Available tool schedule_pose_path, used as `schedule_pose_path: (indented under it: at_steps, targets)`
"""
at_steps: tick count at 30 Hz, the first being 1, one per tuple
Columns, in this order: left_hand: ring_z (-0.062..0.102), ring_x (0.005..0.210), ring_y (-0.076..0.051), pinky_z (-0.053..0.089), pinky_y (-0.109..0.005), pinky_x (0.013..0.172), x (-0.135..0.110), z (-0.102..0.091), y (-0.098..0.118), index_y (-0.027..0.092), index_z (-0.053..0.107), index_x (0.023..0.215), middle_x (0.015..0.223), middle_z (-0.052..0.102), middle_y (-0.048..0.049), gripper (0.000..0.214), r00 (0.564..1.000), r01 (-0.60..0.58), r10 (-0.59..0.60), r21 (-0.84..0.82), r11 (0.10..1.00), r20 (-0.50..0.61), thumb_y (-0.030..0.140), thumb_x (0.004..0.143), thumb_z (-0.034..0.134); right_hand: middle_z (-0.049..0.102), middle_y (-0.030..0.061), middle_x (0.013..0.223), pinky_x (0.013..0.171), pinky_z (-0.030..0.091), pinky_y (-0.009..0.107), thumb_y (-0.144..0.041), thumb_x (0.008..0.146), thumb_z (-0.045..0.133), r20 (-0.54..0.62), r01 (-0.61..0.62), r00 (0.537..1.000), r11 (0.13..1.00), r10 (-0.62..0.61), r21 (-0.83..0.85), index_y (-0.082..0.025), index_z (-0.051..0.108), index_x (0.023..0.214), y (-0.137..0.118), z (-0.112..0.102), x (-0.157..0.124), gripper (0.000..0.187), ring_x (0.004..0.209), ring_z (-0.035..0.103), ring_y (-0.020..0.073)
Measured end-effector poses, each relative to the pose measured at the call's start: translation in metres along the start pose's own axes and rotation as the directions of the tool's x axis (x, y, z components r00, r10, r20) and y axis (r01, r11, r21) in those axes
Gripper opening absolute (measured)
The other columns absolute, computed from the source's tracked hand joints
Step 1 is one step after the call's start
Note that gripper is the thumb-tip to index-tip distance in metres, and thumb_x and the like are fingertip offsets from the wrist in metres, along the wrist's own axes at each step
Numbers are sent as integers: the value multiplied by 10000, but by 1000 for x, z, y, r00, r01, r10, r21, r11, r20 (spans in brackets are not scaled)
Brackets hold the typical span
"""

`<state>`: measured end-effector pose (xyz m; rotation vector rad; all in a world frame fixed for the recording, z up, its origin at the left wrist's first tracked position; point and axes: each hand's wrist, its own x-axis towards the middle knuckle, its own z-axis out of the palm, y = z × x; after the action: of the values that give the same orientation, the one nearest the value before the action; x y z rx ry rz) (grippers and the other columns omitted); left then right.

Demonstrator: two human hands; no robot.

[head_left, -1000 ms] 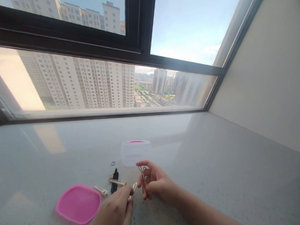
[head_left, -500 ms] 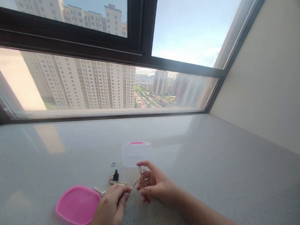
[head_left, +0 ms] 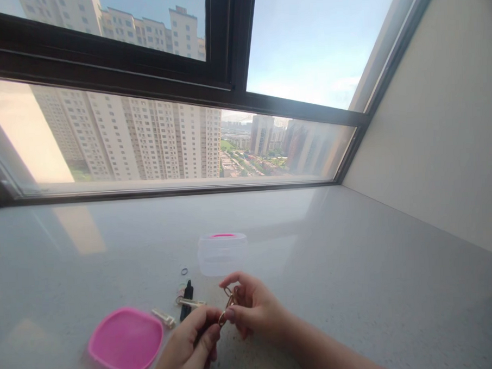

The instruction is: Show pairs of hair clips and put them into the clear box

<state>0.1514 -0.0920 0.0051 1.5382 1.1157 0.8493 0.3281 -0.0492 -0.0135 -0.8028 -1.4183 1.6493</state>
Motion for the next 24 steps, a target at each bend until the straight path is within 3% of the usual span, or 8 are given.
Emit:
schedule_pose_path:
  at_steps: [6,10,15,19,24]
  targets:
    - [544,557,-153,421,-222,533,0,3,0,184,659,900,622,568,10,253,999,19,-19,0,1000,26,401,874,532,478,-99,549,329,301,149,-470,691,774,-52,-8,999,998,5,-56,-166,564,1003,3,2,0,484,351,416,41]
    - [558,545,-148,431,-222,535,2,5,-2,182,625,801,596,586,9,192,1000,19,-19,9,1000,21,358,851,566,489,-93,560,333,296,152,-416,685,781,-54,-7,999,998,4,-61,-156,571,1016,5,3,0,471,354,410,38]
    - [602,528,-159,458,-232,471,9,1,-12,178,580,765,645,613,-3,178,993,113,-118,-188,976,-15,351,800,601,566,-53,641,352,311,159,-285,721,669,-103,-42,994,999,39,-20,-144,577,1077,-1,2,0,394,378,449,41]
    - [619,539,-167,475,-240,459,14,-3,-16,169,590,774,664,638,-17,206,991,116,-134,-350,929,-26,371,763,631,626,-9,745,348,328,164,-149,626,543,-67,-97,992,988,106,122,-143,571,1151,-6,1,-1,525,447,532,75]
    - [632,524,-159,466,-225,436,14,-4,-19,172,589,774,660,655,-11,229,988,114,-149,-470,875,-38,394,771,646,637,-13,777,416,412,180,-61,586,576,-41,-53,997,987,60,149,-171,549,1201,2,0,0,625,563,598,108]
